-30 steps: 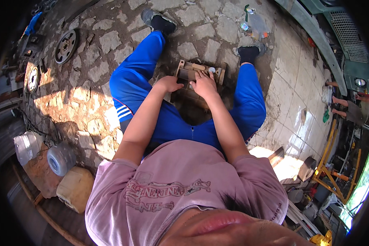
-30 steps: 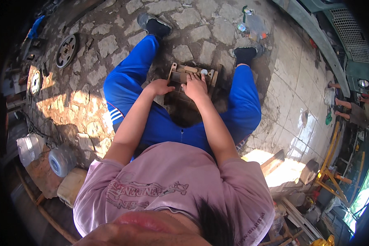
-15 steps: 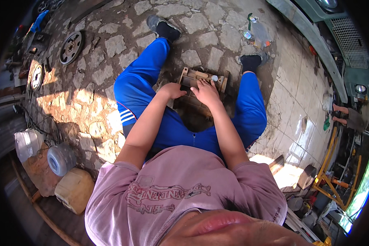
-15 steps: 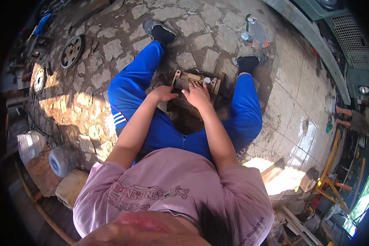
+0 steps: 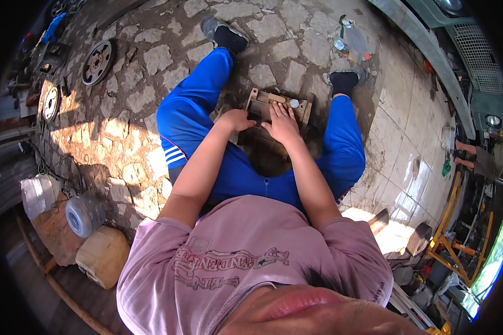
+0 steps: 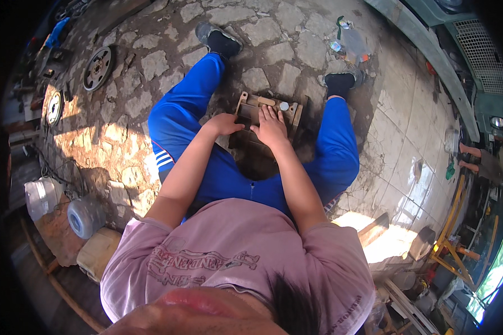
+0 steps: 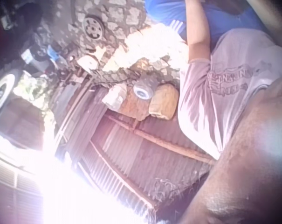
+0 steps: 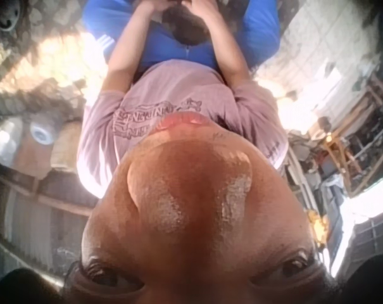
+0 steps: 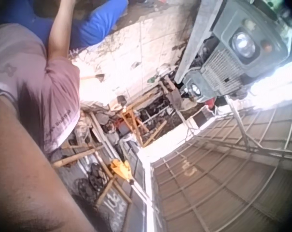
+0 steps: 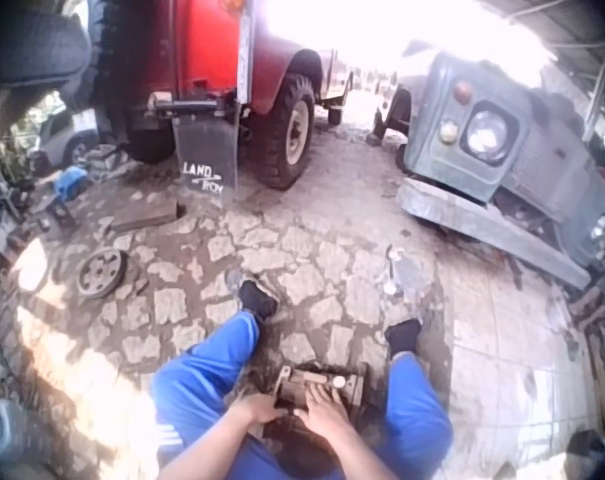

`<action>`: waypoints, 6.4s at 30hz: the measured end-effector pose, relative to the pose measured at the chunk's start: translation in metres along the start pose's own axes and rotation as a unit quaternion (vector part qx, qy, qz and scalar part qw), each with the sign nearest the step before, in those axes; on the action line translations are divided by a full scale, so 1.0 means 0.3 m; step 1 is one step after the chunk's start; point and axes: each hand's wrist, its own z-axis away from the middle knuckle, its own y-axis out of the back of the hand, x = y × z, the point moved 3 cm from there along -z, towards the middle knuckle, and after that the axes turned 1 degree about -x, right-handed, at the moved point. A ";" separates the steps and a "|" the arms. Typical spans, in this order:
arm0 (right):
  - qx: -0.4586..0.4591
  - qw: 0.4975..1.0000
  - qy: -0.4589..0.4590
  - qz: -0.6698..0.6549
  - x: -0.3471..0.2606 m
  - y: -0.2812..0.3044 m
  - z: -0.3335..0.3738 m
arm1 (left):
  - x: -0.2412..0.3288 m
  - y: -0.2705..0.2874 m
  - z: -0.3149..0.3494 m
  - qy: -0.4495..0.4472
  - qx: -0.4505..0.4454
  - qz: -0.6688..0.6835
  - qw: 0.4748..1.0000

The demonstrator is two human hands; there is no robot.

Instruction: The person sits on the ground and assembles a small wooden object with multiple compartments. They repeatedly adjust and press the pieces together by hand.

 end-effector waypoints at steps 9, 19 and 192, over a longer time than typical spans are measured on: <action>0.015 1.000 0.000 -0.009 -0.014 0.012 0.003 | -0.013 -0.009 -0.005 0.000 0.006 -0.003 1.000; 0.011 1.000 -0.013 -0.021 -0.035 0.027 -0.007 | 0.000 0.010 0.006 -0.002 -0.012 -0.001 1.000; 0.127 0.988 0.082 0.026 -0.158 -0.033 -0.178 | 0.053 0.004 0.057 0.018 -0.013 0.029 0.999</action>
